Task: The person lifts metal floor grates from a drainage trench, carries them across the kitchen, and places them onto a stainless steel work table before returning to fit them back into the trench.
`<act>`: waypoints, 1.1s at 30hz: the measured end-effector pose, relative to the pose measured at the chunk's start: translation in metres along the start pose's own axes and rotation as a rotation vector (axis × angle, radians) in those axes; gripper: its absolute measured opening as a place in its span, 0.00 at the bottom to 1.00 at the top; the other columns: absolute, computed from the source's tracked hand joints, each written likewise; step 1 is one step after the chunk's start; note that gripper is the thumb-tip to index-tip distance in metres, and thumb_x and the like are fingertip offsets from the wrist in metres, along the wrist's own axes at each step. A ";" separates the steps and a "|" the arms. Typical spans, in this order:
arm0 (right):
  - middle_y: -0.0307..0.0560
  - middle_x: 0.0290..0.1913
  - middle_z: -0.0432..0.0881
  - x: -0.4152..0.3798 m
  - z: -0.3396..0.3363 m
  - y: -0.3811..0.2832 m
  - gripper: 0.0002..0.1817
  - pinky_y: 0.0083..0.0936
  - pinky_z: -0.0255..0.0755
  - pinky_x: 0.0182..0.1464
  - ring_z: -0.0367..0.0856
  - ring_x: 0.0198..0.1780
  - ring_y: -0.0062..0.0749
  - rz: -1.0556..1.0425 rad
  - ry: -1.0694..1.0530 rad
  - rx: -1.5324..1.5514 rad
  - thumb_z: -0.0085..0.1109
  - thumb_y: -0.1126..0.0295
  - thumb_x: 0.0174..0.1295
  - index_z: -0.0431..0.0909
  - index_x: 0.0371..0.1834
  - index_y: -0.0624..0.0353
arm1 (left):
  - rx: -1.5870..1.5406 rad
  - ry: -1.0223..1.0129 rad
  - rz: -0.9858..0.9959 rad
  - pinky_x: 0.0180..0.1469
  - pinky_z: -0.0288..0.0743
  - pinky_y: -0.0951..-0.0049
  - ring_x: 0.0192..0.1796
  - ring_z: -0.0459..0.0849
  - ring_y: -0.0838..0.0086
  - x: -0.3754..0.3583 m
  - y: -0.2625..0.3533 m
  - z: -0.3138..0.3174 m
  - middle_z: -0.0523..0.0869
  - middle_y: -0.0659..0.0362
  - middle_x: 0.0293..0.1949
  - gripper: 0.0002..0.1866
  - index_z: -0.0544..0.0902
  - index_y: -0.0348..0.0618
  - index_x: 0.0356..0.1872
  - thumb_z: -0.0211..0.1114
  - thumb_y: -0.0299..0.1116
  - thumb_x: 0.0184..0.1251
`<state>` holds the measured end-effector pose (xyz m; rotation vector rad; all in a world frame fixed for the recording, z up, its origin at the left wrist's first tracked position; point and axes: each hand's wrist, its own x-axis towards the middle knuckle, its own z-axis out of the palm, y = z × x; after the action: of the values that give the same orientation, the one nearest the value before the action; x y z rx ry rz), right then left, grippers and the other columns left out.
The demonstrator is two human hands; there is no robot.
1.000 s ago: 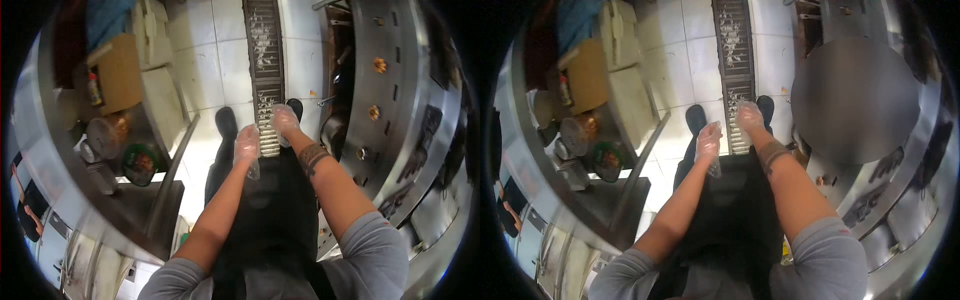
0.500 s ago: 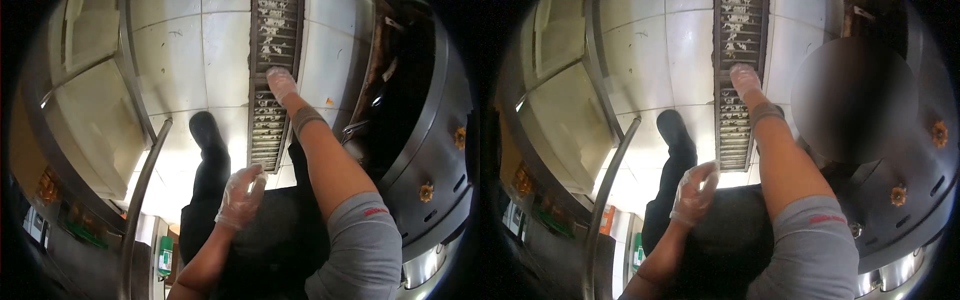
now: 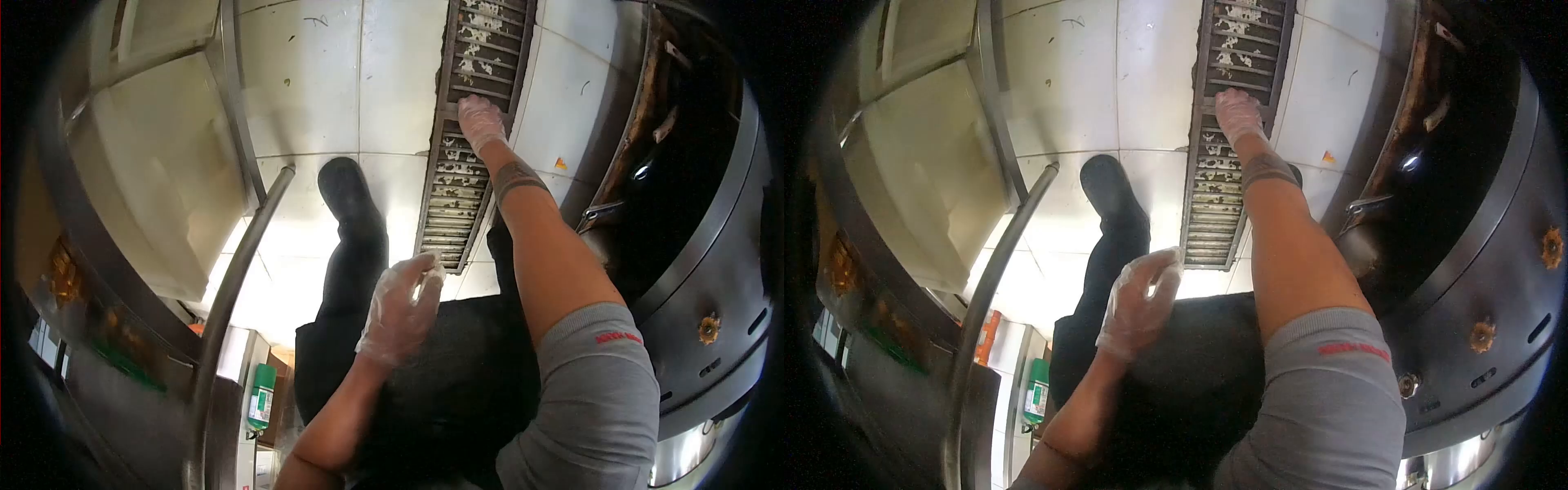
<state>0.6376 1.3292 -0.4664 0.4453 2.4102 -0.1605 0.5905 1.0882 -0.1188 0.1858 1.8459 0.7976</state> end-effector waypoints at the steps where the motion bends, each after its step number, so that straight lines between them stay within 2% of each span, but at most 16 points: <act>1: 0.50 0.51 0.82 -0.008 0.000 0.000 0.09 0.45 0.83 0.48 0.84 0.54 0.46 0.031 -0.001 -0.013 0.50 0.70 0.74 0.79 0.51 0.57 | -0.003 -0.002 -0.006 0.62 0.79 0.60 0.58 0.87 0.55 -0.001 0.001 0.002 0.87 0.43 0.54 0.18 0.84 0.35 0.59 0.62 0.36 0.77; 5: 0.51 0.49 0.80 -0.046 -0.031 -0.005 0.08 0.45 0.82 0.47 0.83 0.50 0.43 0.011 0.028 -0.197 0.52 0.70 0.74 0.79 0.50 0.56 | -0.025 -0.011 -0.166 0.64 0.77 0.57 0.60 0.85 0.53 -0.009 -0.002 0.027 0.86 0.39 0.57 0.23 0.84 0.33 0.58 0.61 0.44 0.77; 9: 0.48 0.46 0.81 -0.117 -0.112 -0.012 0.08 0.42 0.82 0.48 0.84 0.51 0.41 -0.019 -0.038 -0.193 0.54 0.70 0.71 0.79 0.49 0.57 | -0.041 0.038 -0.011 0.66 0.76 0.57 0.60 0.85 0.51 -0.024 -0.017 0.057 0.86 0.40 0.56 0.22 0.83 0.34 0.59 0.60 0.42 0.77; 11: 0.47 0.46 0.82 -0.157 -0.141 -0.016 0.08 0.40 0.82 0.49 0.84 0.51 0.41 -0.064 -0.043 -0.119 0.53 0.70 0.71 0.79 0.48 0.56 | 0.452 -0.010 0.233 0.55 0.78 0.53 0.50 0.86 0.51 -0.043 -0.010 0.058 0.85 0.45 0.47 0.15 0.83 0.34 0.51 0.61 0.34 0.70; 14: 0.51 0.50 0.83 -0.215 -0.180 -0.022 0.12 0.44 0.82 0.50 0.84 0.53 0.44 -0.054 -0.028 0.092 0.51 0.64 0.73 0.83 0.48 0.56 | 0.491 0.014 0.512 0.51 0.77 0.50 0.43 0.83 0.47 -0.086 -0.002 0.057 0.83 0.44 0.41 0.16 0.79 0.36 0.54 0.60 0.32 0.69; 15: 0.53 0.48 0.84 -0.233 -0.189 -0.023 0.12 0.43 0.82 0.50 0.86 0.51 0.45 -0.062 0.000 0.144 0.51 0.64 0.72 0.83 0.47 0.58 | 0.314 -0.148 0.187 0.67 0.72 0.49 0.61 0.82 0.44 -0.100 0.015 0.047 0.84 0.39 0.57 0.20 0.82 0.38 0.61 0.57 0.40 0.77; 17: 0.58 0.45 0.86 -0.258 -0.205 -0.027 0.14 0.44 0.82 0.50 0.87 0.48 0.49 0.032 -0.171 0.247 0.51 0.64 0.72 0.84 0.45 0.60 | 0.224 -0.220 0.136 0.69 0.71 0.50 0.64 0.80 0.46 -0.129 0.063 0.012 0.84 0.40 0.60 0.22 0.82 0.38 0.61 0.55 0.44 0.79; 19: 0.64 0.44 0.87 -0.301 -0.221 -0.032 0.15 0.48 0.81 0.51 0.87 0.45 0.52 0.030 0.168 0.309 0.49 0.65 0.72 0.83 0.44 0.62 | 0.212 -0.227 0.165 0.71 0.69 0.53 0.67 0.79 0.47 -0.143 0.054 0.007 0.83 0.42 0.62 0.25 0.82 0.38 0.62 0.54 0.49 0.79; 20: 0.61 0.41 0.86 -0.314 -0.251 -0.037 0.14 0.49 0.80 0.50 0.86 0.45 0.53 0.058 0.142 0.349 0.47 0.66 0.72 0.82 0.41 0.62 | 0.059 -0.093 0.195 0.58 0.75 0.49 0.55 0.82 0.40 -0.157 0.079 -0.005 0.86 0.39 0.47 0.16 0.84 0.38 0.47 0.56 0.41 0.73; 21: 0.58 0.39 0.85 -0.332 -0.273 -0.043 0.13 0.49 0.80 0.48 0.85 0.46 0.54 0.081 0.108 0.390 0.46 0.67 0.73 0.81 0.38 0.62 | -0.051 -0.018 0.183 0.56 0.75 0.51 0.54 0.83 0.41 -0.159 0.062 0.008 0.86 0.40 0.46 0.17 0.85 0.39 0.45 0.57 0.43 0.73; 22: 0.60 0.39 0.84 -0.348 -0.271 -0.044 0.14 0.50 0.80 0.49 0.85 0.46 0.55 0.022 0.214 0.427 0.45 0.67 0.73 0.80 0.39 0.63 | -0.117 -0.169 0.213 0.53 0.76 0.56 0.48 0.85 0.47 -0.165 0.080 -0.008 0.88 0.45 0.42 0.18 0.85 0.40 0.49 0.58 0.45 0.74; 23: 0.62 0.40 0.84 -0.358 -0.269 -0.042 0.14 0.51 0.79 0.50 0.85 0.46 0.57 -0.049 0.322 0.456 0.44 0.67 0.74 0.80 0.39 0.63 | -0.363 -0.339 0.072 0.47 0.77 0.63 0.42 0.84 0.64 -0.151 0.056 0.012 0.86 0.55 0.36 0.22 0.85 0.39 0.48 0.62 0.51 0.76; 24: 0.62 0.40 0.85 -0.368 -0.279 -0.042 0.13 0.50 0.80 0.49 0.85 0.46 0.56 -0.067 0.302 0.432 0.47 0.67 0.72 0.81 0.40 0.62 | -0.847 -0.384 -0.235 0.43 0.75 0.71 0.39 0.81 0.78 -0.144 0.042 0.044 0.84 0.63 0.35 0.25 0.84 0.44 0.48 0.66 0.58 0.73; 26: 0.61 0.41 0.86 -0.395 -0.299 -0.047 0.12 0.49 0.80 0.49 0.85 0.47 0.57 -0.074 0.234 0.339 0.54 0.65 0.67 0.82 0.41 0.62 | -1.181 -0.457 -0.375 0.53 0.73 0.72 0.50 0.80 0.76 -0.137 0.043 0.068 0.84 0.64 0.49 0.34 0.80 0.52 0.65 0.63 0.67 0.71; 28: 0.59 0.43 0.86 -0.407 -0.314 -0.050 0.13 0.47 0.81 0.52 0.85 0.50 0.57 -0.081 0.174 0.253 0.61 0.64 0.62 0.83 0.42 0.62 | -1.381 -0.481 -0.253 0.79 0.48 0.67 0.76 0.66 0.67 -0.151 0.073 0.074 0.73 0.65 0.75 0.44 0.70 0.50 0.76 0.56 0.73 0.70; 33: 0.57 0.47 0.87 -0.458 -0.357 -0.060 0.13 0.46 0.81 0.55 0.86 0.53 0.54 -0.225 0.020 0.204 0.64 0.63 0.58 0.84 0.42 0.60 | -1.615 -0.287 -0.211 0.75 0.65 0.62 0.71 0.74 0.70 -0.164 0.095 0.111 0.78 0.60 0.71 0.32 0.76 0.46 0.70 0.62 0.57 0.75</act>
<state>0.7297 1.2290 0.1017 0.2649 2.4695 -0.5061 0.7344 1.1310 0.0413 -0.8524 0.5291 1.7132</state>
